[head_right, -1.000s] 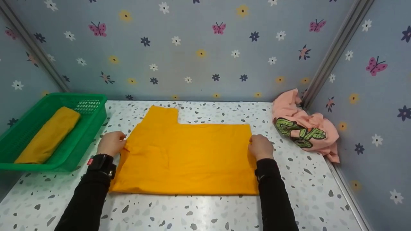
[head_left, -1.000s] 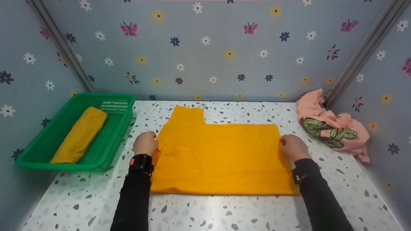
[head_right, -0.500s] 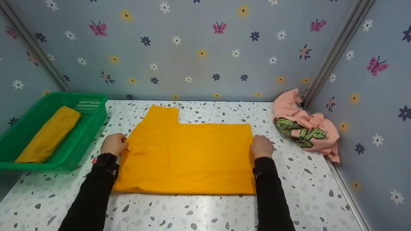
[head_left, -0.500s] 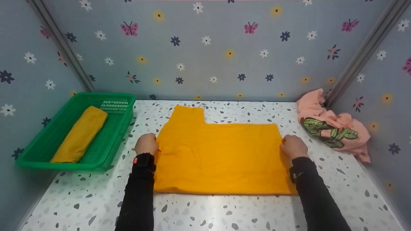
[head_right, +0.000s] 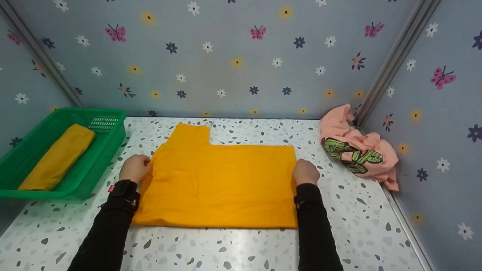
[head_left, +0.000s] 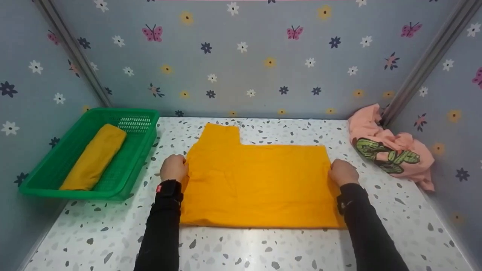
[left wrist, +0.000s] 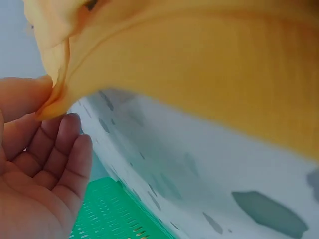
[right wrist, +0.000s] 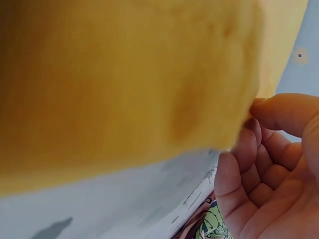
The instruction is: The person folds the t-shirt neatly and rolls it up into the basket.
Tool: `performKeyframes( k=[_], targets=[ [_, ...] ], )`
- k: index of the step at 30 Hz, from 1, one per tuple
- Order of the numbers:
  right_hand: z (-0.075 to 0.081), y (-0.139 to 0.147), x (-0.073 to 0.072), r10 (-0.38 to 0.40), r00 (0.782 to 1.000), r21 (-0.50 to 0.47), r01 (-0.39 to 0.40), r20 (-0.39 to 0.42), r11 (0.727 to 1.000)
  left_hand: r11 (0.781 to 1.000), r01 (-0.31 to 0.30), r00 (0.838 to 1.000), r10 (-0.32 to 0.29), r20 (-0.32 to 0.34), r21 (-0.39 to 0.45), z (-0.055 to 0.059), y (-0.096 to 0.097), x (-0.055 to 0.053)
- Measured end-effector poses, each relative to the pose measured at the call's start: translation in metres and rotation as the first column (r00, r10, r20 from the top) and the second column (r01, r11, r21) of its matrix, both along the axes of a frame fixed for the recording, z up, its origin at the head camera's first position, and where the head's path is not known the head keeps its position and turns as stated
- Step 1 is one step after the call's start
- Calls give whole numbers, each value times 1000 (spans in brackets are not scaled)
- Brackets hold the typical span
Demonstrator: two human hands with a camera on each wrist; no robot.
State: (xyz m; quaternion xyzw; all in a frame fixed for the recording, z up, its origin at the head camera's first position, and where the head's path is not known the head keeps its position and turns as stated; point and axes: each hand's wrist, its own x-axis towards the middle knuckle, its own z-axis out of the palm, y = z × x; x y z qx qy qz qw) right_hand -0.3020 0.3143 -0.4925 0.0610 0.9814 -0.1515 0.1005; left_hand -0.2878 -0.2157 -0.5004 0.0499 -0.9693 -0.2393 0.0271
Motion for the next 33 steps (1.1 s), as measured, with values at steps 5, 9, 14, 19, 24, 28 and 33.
performKeyframes(
  k=[5,9,14,19,24,28,33],
  targets=[
    [1,1,3,30,999,-23,-31,-34,999,997,65,991,-61,-123,31,4,7,6],
    [3,1,7,53,996,-56,-57,-72,997,989,147,964,-140,-228,15,7,14,12],
    [6,-5,15,72,989,-81,-83,-129,993,967,244,893,-251,-373,-68,9,26,21],
    [10,-11,23,111,974,-97,-132,-199,987,946,303,847,-324,-422,-118,12,39,32],
    [12,-16,30,153,959,-88,-178,-240,980,911,381,797,-411,-442,-160,14,50,44],
    [12,-20,37,196,945,-73,-222,-261,972,878,434,764,-478,-433,-203,16,57,53],
    [11,-27,47,267,913,-53,-297,-309,953,832,484,719,-555,-419,-271,16,67,62]
  ],
)
